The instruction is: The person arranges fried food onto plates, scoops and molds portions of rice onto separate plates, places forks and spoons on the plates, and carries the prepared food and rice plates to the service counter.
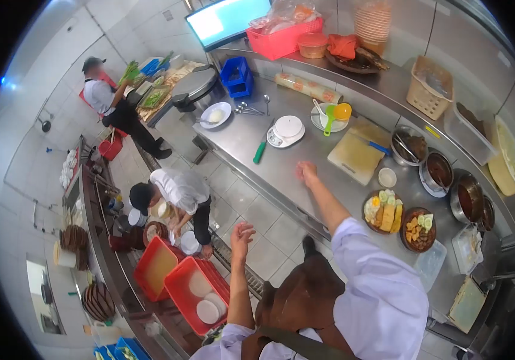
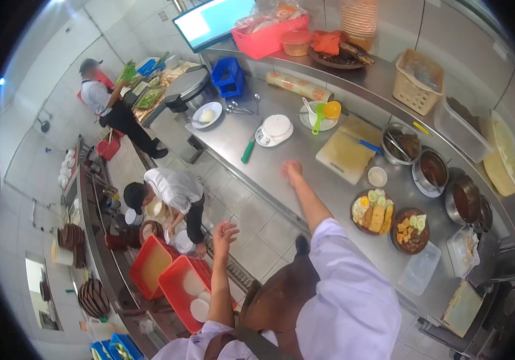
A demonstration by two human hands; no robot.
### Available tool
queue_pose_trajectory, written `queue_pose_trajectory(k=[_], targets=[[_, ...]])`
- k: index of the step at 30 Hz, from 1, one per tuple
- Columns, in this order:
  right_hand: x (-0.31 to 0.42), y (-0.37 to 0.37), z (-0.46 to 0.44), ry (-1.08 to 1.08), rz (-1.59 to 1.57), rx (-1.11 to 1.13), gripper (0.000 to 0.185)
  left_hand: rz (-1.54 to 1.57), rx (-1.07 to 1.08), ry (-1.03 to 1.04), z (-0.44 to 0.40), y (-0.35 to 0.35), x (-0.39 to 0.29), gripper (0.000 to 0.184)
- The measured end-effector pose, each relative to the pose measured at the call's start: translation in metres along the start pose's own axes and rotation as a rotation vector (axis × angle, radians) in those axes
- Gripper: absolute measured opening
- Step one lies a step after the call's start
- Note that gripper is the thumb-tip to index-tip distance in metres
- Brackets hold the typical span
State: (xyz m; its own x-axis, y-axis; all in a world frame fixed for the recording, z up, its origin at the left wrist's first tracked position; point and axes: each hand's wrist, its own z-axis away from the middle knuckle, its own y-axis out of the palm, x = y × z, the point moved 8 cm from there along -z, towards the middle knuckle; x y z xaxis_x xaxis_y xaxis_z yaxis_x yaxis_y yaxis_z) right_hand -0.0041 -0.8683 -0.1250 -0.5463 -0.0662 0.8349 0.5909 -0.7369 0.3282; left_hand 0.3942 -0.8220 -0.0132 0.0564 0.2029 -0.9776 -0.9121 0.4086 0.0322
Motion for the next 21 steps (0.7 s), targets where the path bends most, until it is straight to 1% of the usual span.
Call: queue_pose_trajectory(k=[1,3,4,6,7,8,11,12,13,15,16,17,18,20,21], targets=[[0.003,0.007,-0.041,0.007,-0.004,-0.006,0.024,-0.024,-0.002,-0.034,-0.015,0.0,0.009,0.036],[-0.015,0.022,-0.11,0.08,0.082,0.044,0.022,-0.043,-0.027,-0.094,-0.032,-0.001,0.027,0.036],[-0.024,0.029,-0.124,0.108,0.085,0.049,0.022,-0.049,-0.055,-0.125,-0.038,-0.009,0.032,0.034],[-0.02,0.039,-0.158,0.097,0.003,-0.06,0.021,-0.066,-0.092,-0.156,-0.054,-0.018,0.028,0.033],[-0.02,0.045,-0.171,0.11,0.001,-0.051,0.021,-0.015,-0.17,-0.208,-0.057,-0.027,0.031,0.032],[-0.018,0.033,-0.175,0.004,0.052,-0.215,0.019,0.03,-0.249,-0.264,-0.054,-0.039,0.033,0.03],[0.006,0.003,-0.171,-0.354,0.197,-0.713,0.018,0.019,-0.321,-0.24,-0.085,-0.06,0.028,0.028],[0.012,-0.005,-0.155,-0.466,0.261,-0.887,0.02,0.007,-0.347,-0.253,-0.09,-0.065,0.029,0.027],[0.009,-0.01,-0.151,-0.451,0.275,-0.89,0.02,0.021,-0.332,-0.255,-0.104,-0.07,0.029,0.032],[0.012,0.001,-0.154,-0.418,-0.312,-0.605,0.022,0.025,-0.322,-0.255,-0.142,-0.072,0.026,0.034],[0.009,0.004,-0.152,-0.409,-0.305,-0.598,0.022,0.029,-0.308,-0.241,-0.166,-0.075,0.021,0.037],[0.003,0.008,-0.152,-0.403,-0.273,-0.511,0.022,0.02,-0.269,-0.23,-0.199,-0.076,0.016,0.041],[0.002,0.015,-0.15,-0.404,-0.24,-0.419,0.022,0.019,-0.231,-0.213,-0.238,-0.077,0.009,0.046],[0.005,0.03,-0.123,-0.356,-0.21,-0.386,0.019,0.08,-0.194,-0.232,-0.321,-0.082,-0.008,0.052],[0.003,0.037,-0.113,-0.318,-0.219,-0.317,0.017,0.114,-0.185,-0.243,-0.363,-0.085,-0.018,0.055]])
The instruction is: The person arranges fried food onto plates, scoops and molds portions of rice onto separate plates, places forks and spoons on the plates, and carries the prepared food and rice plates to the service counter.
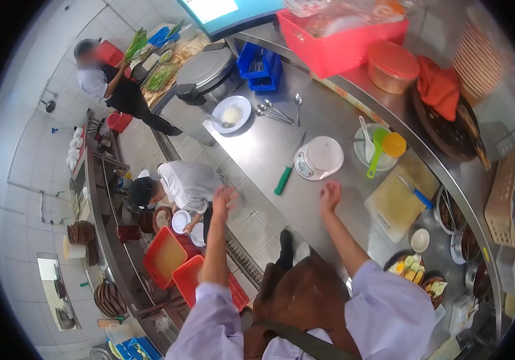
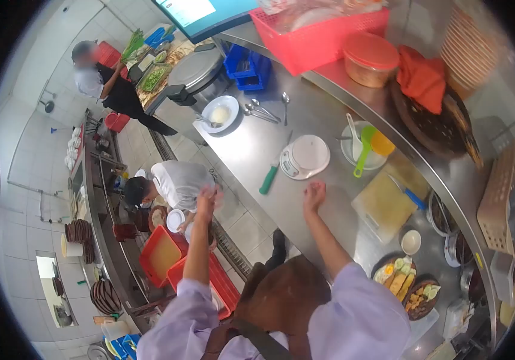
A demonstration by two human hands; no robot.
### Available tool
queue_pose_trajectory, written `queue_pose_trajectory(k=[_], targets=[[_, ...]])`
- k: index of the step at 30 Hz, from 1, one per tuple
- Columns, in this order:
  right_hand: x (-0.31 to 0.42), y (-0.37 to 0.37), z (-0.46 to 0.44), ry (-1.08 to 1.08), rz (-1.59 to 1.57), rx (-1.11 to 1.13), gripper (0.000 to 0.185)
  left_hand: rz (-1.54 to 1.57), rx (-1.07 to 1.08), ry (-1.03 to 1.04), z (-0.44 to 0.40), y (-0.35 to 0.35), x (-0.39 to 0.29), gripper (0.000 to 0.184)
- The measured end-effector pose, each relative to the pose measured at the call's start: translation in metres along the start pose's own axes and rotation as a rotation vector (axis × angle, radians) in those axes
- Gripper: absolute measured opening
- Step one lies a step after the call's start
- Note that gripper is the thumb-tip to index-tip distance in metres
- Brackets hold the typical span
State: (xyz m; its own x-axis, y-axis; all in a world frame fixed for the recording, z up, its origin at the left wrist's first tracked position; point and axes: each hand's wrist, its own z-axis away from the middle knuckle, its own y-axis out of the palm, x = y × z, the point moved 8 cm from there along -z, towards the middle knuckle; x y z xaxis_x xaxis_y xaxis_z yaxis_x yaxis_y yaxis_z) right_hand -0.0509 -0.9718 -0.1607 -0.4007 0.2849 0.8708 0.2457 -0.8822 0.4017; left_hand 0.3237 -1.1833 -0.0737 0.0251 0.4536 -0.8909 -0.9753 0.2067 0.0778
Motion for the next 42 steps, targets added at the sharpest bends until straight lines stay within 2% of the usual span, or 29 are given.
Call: queue_pose_trajectory(k=[5,9,11,14,16,19,23,25,27,28,30,32,33,37,42], targets=[[0.025,-0.005,0.064,0.108,0.205,0.255,0.009,0.05,0.041,-0.02,-0.192,0.025,-0.059,0.056],[0.035,-0.04,0.101,0.137,0.268,0.17,0.007,0.098,0.012,-0.08,-0.293,0.042,-0.055,0.057],[0.039,-0.05,0.117,0.184,0.292,0.045,0.007,0.228,0.039,-0.089,-0.319,0.047,-0.048,0.046],[0.032,-0.051,0.122,0.147,0.356,0.026,0.01,0.316,-0.011,-0.163,-0.345,0.058,-0.036,0.045],[0.029,-0.04,0.12,0.116,0.389,0.032,0.01,0.265,-0.176,0.0,-0.348,0.044,-0.043,0.043],[0.021,-0.006,0.112,0.081,0.399,0.072,0.009,0.192,-0.268,0.089,-0.357,0.038,-0.044,0.046],[0.005,0.06,0.095,0.073,0.368,0.233,0.008,0.248,-0.316,0.077,-0.323,0.027,-0.027,0.047],[0.002,0.102,0.08,-0.032,0.529,0.331,0.007,0.174,-0.249,0.084,-0.278,0.026,-0.034,0.045],[0.013,0.153,0.074,-0.126,0.546,0.377,0.006,0.176,-0.199,0.042,-0.257,0.011,-0.011,0.042],[0.032,0.187,0.075,-0.313,0.568,0.509,0.009,0.143,-0.142,0.036,-0.235,0.01,-0.014,0.04],[0.073,0.251,0.087,-0.58,0.924,0.666,0.012,0.021,-0.066,0.003,-0.187,0.008,-0.02,0.036],[0.095,0.3,0.107,-0.84,0.956,0.769,0.015,-0.03,0.0,-0.005,-0.147,0.004,-0.021,0.038],[0.086,0.318,0.112,-0.873,0.986,0.848,0.016,-0.08,0.07,0.005,-0.127,0.006,-0.025,0.04],[0.055,0.361,0.147,-0.963,1.16,1.057,0.017,-0.076,0.127,-0.036,-0.047,0.015,-0.033,0.041],[0.037,0.362,0.167,-1.12,1.406,1.05,0.014,-0.039,0.248,0.003,-0.002,0.029,-0.034,0.047]])
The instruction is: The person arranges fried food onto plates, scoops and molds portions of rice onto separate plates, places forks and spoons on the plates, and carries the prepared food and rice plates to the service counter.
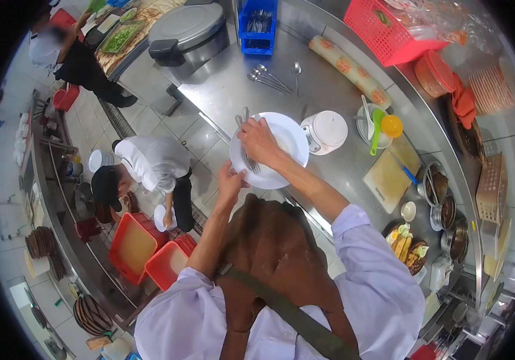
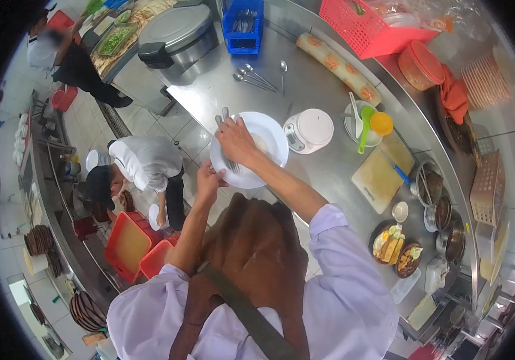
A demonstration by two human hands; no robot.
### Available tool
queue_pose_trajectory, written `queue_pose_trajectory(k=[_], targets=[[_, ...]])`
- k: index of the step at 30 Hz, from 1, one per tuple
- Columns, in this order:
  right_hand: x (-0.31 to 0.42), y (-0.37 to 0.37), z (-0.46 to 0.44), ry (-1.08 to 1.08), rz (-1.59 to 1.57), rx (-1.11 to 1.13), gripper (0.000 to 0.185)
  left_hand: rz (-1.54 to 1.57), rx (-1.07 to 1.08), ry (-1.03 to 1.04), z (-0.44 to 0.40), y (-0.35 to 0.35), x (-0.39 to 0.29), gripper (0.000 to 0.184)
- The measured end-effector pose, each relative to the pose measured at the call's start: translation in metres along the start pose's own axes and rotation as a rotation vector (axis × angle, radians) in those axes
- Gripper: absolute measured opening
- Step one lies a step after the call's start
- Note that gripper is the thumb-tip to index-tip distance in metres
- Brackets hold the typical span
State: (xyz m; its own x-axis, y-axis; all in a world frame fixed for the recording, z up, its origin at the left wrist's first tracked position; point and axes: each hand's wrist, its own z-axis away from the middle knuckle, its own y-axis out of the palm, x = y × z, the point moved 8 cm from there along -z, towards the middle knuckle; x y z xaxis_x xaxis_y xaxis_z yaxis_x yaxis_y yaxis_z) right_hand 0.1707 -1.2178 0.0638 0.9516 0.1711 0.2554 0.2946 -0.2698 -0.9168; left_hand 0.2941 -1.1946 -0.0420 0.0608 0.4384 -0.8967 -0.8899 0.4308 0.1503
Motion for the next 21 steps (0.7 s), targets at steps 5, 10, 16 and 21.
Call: queue_pose_trajectory(k=[5,10,16,21], targets=[[0.007,-0.016,0.003,0.001,0.106,-0.023,0.012,0.033,0.023,0.047,0.012,0.01,-0.009,0.047],[-0.001,-0.041,0.006,0.078,-0.124,-0.01,0.009,-0.044,0.069,0.071,0.022,0.023,-0.017,0.044],[-0.058,-0.089,0.033,0.171,-0.074,0.089,0.011,-0.018,0.142,0.031,0.032,0.034,-0.023,0.045],[-0.07,-0.102,0.056,0.187,0.126,0.242,0.014,0.018,0.244,0.051,0.045,0.049,-0.04,0.045]])
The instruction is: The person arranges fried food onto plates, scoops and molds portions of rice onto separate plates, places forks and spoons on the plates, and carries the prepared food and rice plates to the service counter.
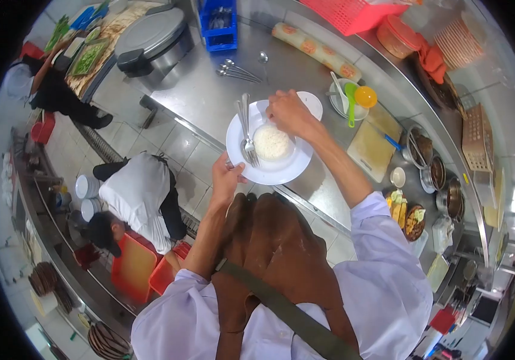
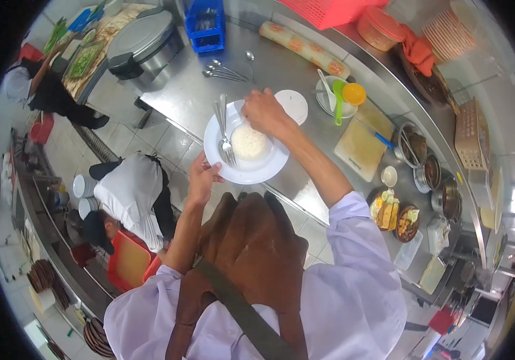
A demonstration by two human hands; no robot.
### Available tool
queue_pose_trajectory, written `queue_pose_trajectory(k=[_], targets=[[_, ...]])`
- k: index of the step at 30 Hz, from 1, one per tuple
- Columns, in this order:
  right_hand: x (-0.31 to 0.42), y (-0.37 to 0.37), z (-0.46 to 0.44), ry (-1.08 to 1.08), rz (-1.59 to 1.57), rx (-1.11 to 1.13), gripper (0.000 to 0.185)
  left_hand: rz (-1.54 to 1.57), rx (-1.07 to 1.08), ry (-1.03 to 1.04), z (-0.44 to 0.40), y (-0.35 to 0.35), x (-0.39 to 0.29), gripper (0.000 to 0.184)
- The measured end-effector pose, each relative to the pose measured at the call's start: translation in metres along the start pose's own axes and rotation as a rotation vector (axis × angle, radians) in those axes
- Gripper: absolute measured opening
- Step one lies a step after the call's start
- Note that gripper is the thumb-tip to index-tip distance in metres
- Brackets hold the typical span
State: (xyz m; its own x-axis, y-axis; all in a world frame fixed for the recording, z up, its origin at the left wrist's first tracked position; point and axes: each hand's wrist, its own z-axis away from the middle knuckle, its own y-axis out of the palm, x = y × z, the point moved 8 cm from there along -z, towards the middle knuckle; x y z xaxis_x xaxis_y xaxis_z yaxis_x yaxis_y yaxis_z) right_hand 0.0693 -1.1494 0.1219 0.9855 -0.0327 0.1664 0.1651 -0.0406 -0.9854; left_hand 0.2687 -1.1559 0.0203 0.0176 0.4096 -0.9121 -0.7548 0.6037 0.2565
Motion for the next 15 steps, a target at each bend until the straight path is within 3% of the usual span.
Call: queue_pose_trajectory(k=[5,7,11,15], targets=[[-0.013,-0.017,0.036,0.08,0.07,0.038,0.025,-0.004,0.093,-0.003,0.01,0.026,-0.014,0.045],[-0.011,-0.034,0.057,-0.02,-0.068,-0.095,0.029,-0.011,0.131,0.0,0.015,0.039,-0.019,0.044],[-0.016,-0.059,0.102,-0.001,-0.048,-0.174,0.026,-0.033,0.207,0.007,0.028,0.072,-0.024,0.043],[-0.024,-0.048,0.145,0.131,0.035,-0.033,0.026,-0.071,0.256,0.043,0.043,0.108,-0.02,0.044]])
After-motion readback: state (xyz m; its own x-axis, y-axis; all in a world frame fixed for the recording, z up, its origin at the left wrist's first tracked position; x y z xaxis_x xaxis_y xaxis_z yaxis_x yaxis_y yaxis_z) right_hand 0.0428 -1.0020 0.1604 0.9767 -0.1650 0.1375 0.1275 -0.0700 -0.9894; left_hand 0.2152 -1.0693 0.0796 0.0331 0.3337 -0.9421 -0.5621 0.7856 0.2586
